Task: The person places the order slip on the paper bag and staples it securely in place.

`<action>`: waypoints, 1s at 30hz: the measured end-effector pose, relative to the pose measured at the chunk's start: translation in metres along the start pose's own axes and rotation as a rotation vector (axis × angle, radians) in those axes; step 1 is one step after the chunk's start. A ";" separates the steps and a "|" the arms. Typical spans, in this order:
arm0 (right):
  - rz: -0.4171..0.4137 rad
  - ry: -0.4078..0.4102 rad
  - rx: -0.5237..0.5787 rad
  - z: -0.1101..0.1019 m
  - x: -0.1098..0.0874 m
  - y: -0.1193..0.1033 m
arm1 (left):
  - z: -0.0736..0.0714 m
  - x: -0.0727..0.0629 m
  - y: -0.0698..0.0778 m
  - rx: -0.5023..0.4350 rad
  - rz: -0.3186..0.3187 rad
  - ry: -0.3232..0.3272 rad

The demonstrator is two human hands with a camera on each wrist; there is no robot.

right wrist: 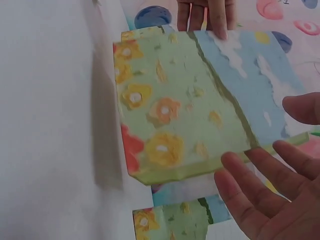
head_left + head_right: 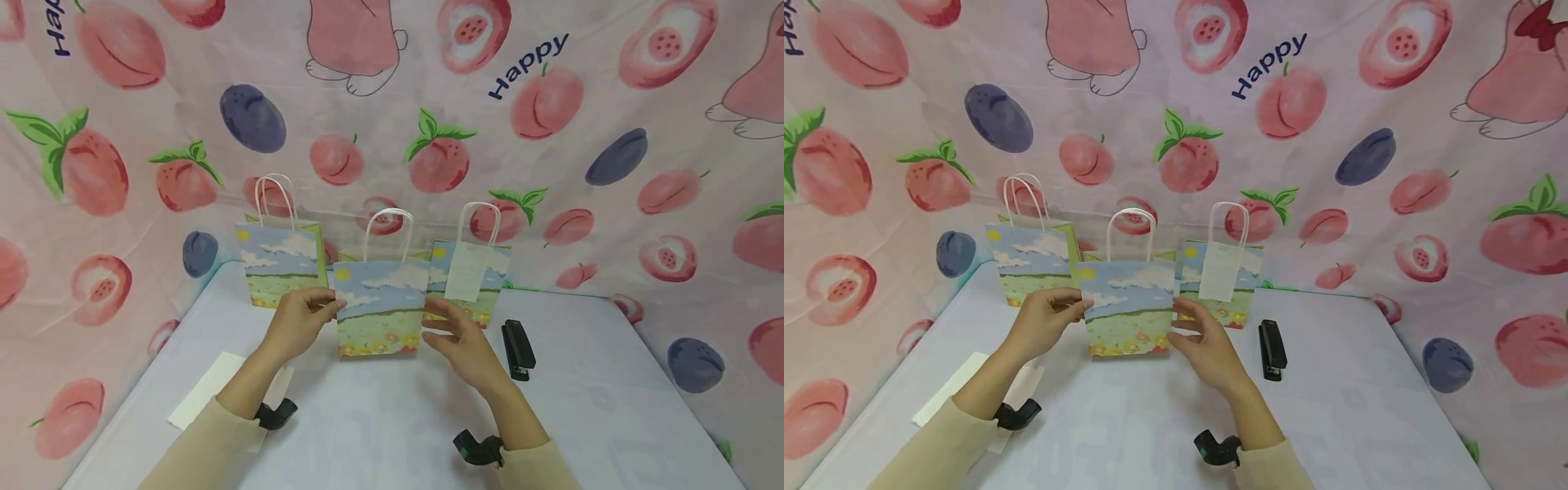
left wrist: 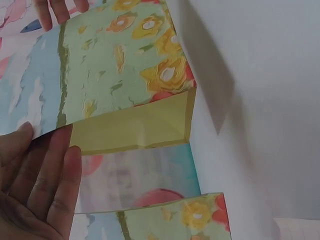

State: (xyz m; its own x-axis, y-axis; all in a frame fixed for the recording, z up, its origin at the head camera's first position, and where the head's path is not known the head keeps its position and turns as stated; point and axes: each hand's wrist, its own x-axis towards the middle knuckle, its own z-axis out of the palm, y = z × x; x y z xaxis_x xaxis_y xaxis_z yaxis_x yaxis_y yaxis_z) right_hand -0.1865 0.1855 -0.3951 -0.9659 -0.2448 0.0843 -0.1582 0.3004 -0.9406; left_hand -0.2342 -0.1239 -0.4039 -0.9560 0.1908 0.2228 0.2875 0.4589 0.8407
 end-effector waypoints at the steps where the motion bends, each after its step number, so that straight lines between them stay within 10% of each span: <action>1: -0.006 -0.004 -0.009 -0.002 0.000 0.001 | 0.000 -0.001 0.001 -0.010 -0.007 -0.007; 21: 0.073 0.078 -0.015 -0.028 -0.009 0.004 | 0.019 -0.017 0.013 -0.092 0.018 -0.165; 30: -0.050 -0.007 0.031 -0.042 -0.010 0.011 | 0.031 -0.014 0.016 -0.045 0.052 -0.254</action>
State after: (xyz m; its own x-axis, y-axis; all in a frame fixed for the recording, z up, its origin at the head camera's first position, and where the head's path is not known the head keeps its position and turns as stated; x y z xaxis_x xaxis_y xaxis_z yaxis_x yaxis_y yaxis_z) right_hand -0.1868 0.2296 -0.3923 -0.9555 -0.2652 0.1295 -0.1999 0.2587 -0.9451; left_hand -0.2139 -0.0922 -0.4085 -0.8933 0.4271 0.1401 0.3274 0.4048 0.8538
